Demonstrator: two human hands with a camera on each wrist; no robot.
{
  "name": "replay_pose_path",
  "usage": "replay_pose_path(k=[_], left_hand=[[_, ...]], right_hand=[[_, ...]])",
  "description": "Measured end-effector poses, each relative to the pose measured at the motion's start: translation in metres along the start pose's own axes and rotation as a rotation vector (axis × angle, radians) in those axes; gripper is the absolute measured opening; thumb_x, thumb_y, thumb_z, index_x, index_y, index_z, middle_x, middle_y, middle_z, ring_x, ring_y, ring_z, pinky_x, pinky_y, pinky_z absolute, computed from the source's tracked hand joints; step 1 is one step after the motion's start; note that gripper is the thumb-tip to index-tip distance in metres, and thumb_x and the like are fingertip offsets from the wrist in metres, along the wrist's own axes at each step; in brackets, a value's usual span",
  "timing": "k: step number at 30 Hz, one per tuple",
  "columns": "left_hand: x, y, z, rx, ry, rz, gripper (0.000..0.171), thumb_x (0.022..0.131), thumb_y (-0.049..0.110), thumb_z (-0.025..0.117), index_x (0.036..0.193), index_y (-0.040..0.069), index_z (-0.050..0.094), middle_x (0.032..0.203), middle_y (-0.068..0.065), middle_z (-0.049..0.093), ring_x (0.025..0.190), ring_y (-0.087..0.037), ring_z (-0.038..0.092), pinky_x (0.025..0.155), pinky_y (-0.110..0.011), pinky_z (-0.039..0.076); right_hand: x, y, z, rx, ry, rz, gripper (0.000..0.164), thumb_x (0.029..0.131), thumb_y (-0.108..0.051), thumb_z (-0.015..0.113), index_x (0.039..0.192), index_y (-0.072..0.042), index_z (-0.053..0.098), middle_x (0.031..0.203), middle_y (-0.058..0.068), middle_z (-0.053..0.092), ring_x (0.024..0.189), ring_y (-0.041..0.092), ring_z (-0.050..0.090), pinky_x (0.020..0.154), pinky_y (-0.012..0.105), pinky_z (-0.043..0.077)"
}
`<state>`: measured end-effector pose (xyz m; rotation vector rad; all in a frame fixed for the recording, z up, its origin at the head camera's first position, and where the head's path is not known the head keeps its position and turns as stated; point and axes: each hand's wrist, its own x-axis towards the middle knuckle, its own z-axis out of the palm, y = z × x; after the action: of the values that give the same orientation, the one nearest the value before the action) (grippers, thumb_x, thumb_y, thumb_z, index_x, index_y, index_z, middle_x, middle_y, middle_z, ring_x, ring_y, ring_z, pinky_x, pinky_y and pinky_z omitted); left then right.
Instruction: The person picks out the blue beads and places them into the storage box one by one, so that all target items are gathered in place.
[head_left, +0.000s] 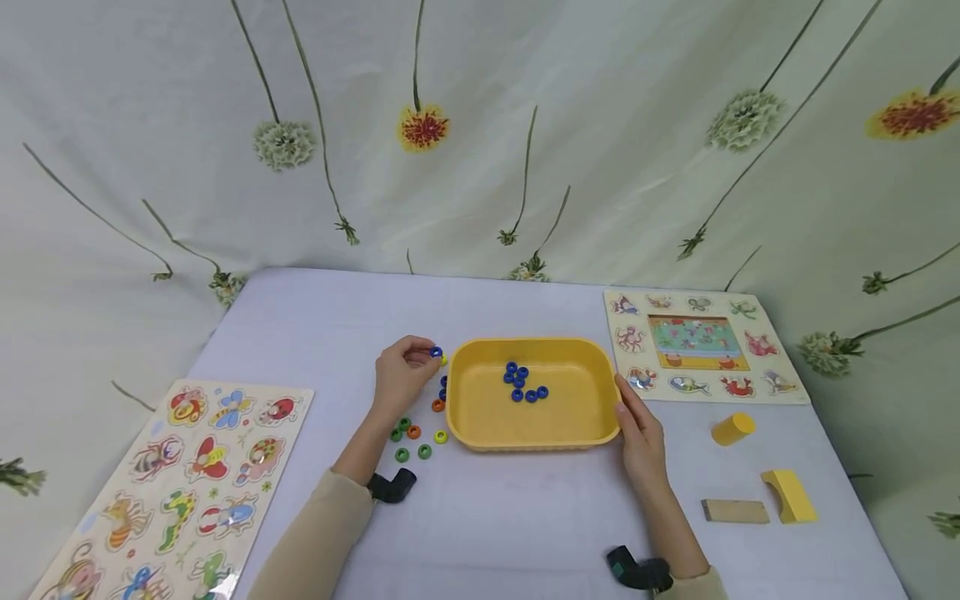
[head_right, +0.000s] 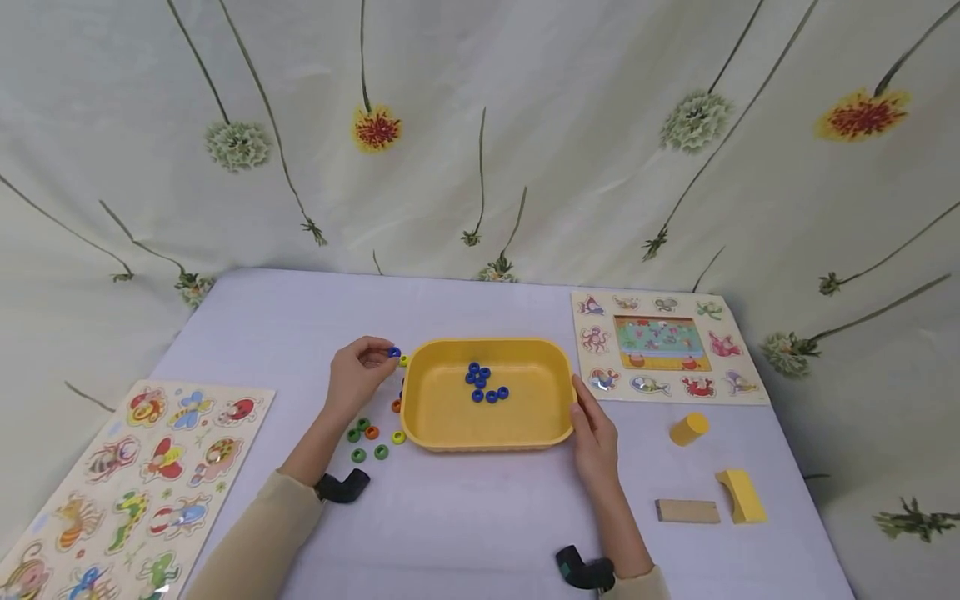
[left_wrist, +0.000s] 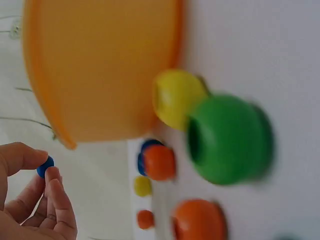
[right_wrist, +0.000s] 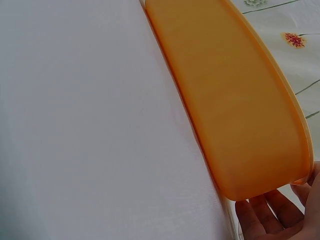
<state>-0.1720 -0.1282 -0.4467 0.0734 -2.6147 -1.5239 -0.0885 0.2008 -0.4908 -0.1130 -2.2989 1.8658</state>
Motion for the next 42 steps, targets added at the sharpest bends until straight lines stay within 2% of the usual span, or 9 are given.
replay_pose_path(k=[4,7,16,23,28,31,35,39,42], left_hand=[[-0.004,0.028,0.006,-0.010,-0.115,0.116,0.024,0.076,0.013,0.067,0.100,0.011,0.062,0.087,-0.003,0.059,0.075,-0.015,0.055,0.064,-0.020,0.049],[-0.007,0.039,0.019,0.021,-0.215,0.133,0.023,0.076,0.011,0.067,0.098,0.011,0.062,0.085,-0.001,0.059,0.074,-0.013,0.055,0.063,-0.021,0.049],[-0.002,0.044,0.059,0.254,-0.319,0.200,0.017,0.072,0.005,0.067,0.089,0.005,0.065,0.079,-0.002,0.062,0.068,-0.010,0.054,0.061,-0.021,0.047],[-0.005,0.036,0.073,0.376,-0.406,0.084,0.016,0.071,0.003,0.065,0.086,0.008,0.063,0.076,-0.001,0.057,0.071,-0.013,0.051,0.063,-0.023,0.044],[-0.009,0.036,0.074,0.365,-0.448,0.084,0.019,0.074,0.005,0.065,0.092,0.007,0.060,0.078,-0.002,0.055,0.073,-0.014,0.050,0.062,-0.022,0.043],[-0.012,0.039,0.069,0.370,-0.412,0.128,0.023,0.073,0.008,0.066,0.095,0.007,0.061,0.082,-0.003,0.058,0.075,-0.014,0.051,0.065,-0.024,0.044],[-0.010,0.044,0.042,0.255,-0.241,0.174,0.023,0.073,0.011,0.067,0.096,0.008,0.064,0.087,-0.002,0.060,0.074,-0.012,0.053,0.064,-0.024,0.046],[0.002,0.036,0.009,0.125,-0.084,0.086,0.020,0.075,0.012,0.064,0.095,0.008,0.063,0.087,-0.003,0.059,0.073,-0.016,0.053,0.061,-0.026,0.046],[0.008,0.019,-0.003,0.164,-0.098,-0.008,0.022,0.075,0.014,0.062,0.097,0.009,0.063,0.089,-0.004,0.060,0.076,-0.018,0.054,0.063,-0.028,0.046]], right_hand=[[0.002,-0.001,0.000,-0.001,-0.004,0.006,0.037,0.095,-0.028,0.038,0.132,-0.029,0.040,0.138,-0.012,0.037,0.127,0.003,0.033,0.093,0.008,0.031],[0.004,-0.002,0.001,0.011,-0.007,0.016,0.037,0.095,-0.024,0.038,0.132,-0.027,0.041,0.138,-0.010,0.037,0.127,0.004,0.032,0.093,0.008,0.031],[0.003,-0.003,0.004,0.013,-0.016,0.028,0.038,0.095,-0.023,0.038,0.133,-0.025,0.040,0.138,-0.009,0.038,0.127,0.005,0.032,0.093,0.008,0.031],[-0.001,-0.002,0.007,-0.022,-0.027,0.018,0.038,0.094,-0.031,0.038,0.132,-0.029,0.040,0.138,-0.012,0.037,0.127,0.003,0.032,0.094,0.009,0.031],[-0.001,-0.004,0.006,-0.015,-0.024,0.016,0.037,0.095,-0.030,0.038,0.132,-0.029,0.041,0.137,-0.013,0.037,0.127,0.003,0.032,0.094,0.009,0.030],[-0.003,-0.012,0.007,0.003,-0.027,0.024,0.038,0.095,-0.025,0.038,0.133,-0.024,0.040,0.138,-0.010,0.037,0.128,0.004,0.031,0.093,0.008,0.030],[-0.003,-0.014,0.007,0.006,-0.022,0.027,0.038,0.095,-0.022,0.038,0.133,-0.023,0.040,0.138,-0.010,0.037,0.127,0.004,0.032,0.093,0.007,0.030],[-0.002,-0.003,0.004,-0.024,0.010,-0.001,0.036,0.095,-0.027,0.039,0.131,-0.029,0.042,0.136,-0.014,0.039,0.126,0.002,0.034,0.093,0.009,0.031],[-0.002,-0.001,0.002,-0.026,0.035,-0.013,0.036,0.094,-0.027,0.039,0.130,-0.030,0.043,0.135,-0.013,0.040,0.125,0.003,0.035,0.093,0.009,0.032]])
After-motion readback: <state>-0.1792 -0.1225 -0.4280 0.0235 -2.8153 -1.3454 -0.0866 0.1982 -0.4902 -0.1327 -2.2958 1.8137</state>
